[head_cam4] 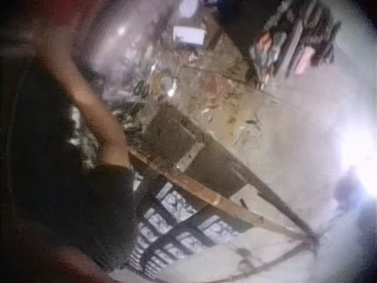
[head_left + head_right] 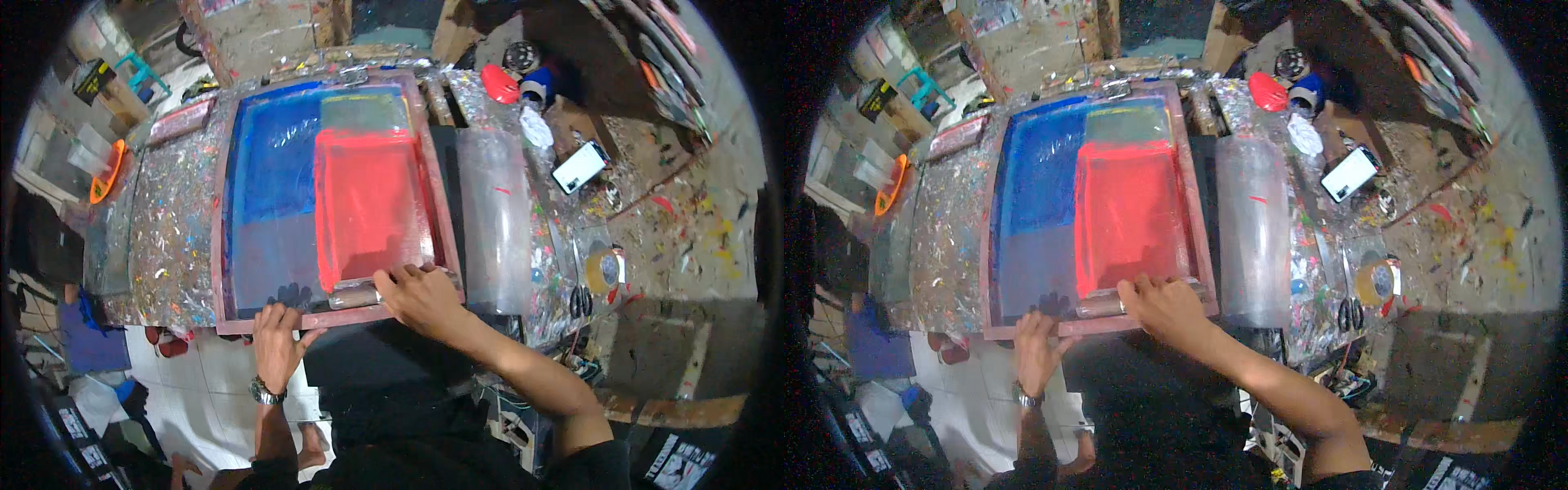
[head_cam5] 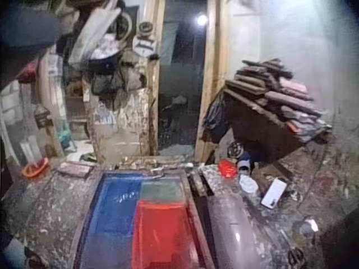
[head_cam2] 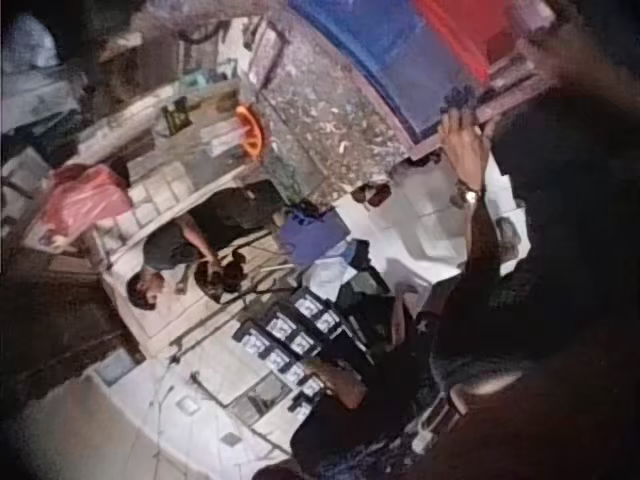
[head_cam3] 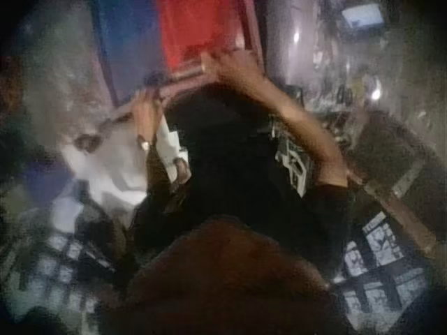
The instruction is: The person performs screen printing by aligning a black t-shirt on a station, applying ink using a squeegee through a mesh screen, and repeating the process for multiple shirts.
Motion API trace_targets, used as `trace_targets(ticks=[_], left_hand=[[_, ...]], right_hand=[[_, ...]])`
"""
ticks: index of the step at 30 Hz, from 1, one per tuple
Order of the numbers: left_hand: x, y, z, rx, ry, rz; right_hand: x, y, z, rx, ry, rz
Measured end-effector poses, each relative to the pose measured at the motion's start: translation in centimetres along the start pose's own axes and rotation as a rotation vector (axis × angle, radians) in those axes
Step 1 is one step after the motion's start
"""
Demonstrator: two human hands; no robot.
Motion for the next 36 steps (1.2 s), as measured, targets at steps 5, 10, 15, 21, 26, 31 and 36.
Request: trace_targets(ticks=[5,10,15,21,26,31,36], left_hand=[[-0.2,3.1,0.2,-0.132,-0.018,-0.007],[-1.8,13.0,4.0,-0.125,-0.093,0.091],[-10.3,10.7,5.3,-0.453,-0.126,-0.079],[-21.0,-3.9,6.2,0.043,-0.401,-0.709],[-7.1,-2.3,21.9,-0.127,-0.098,-0.503],[6.8,-6.2,32.4,-0.277,-0.061,0.271],[4.3,-6.4,33.5,-0.279,0.092,0.202]], right_hand=[[2.7,4.2,-0.5,-0.344,0.039,0.0],[4.3,10.4,-1.0,-0.834,0.065,-0.228],[4.9,22.4,8.0,-0.913,0.254,-0.265],[4.7,35.4,15.6,-0.731,0.021,-0.258],[3.6,38.5,18.7,-0.802,0.071,-0.265],[4.5,40.3,19.7,-0.603,-0.05,-0.207],[2.2,41.1,19.4,-0.619,0.054,-0.118]])
Point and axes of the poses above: each hand's wrist, its own z-axis towards the middle knuckle, its own y-axis out of the back of the hand, x = y × z, the point moved 3 cm from there along z, towards the middle knuckle, and after that the axes turned 13 degrees about z, right-handed, at the moved point
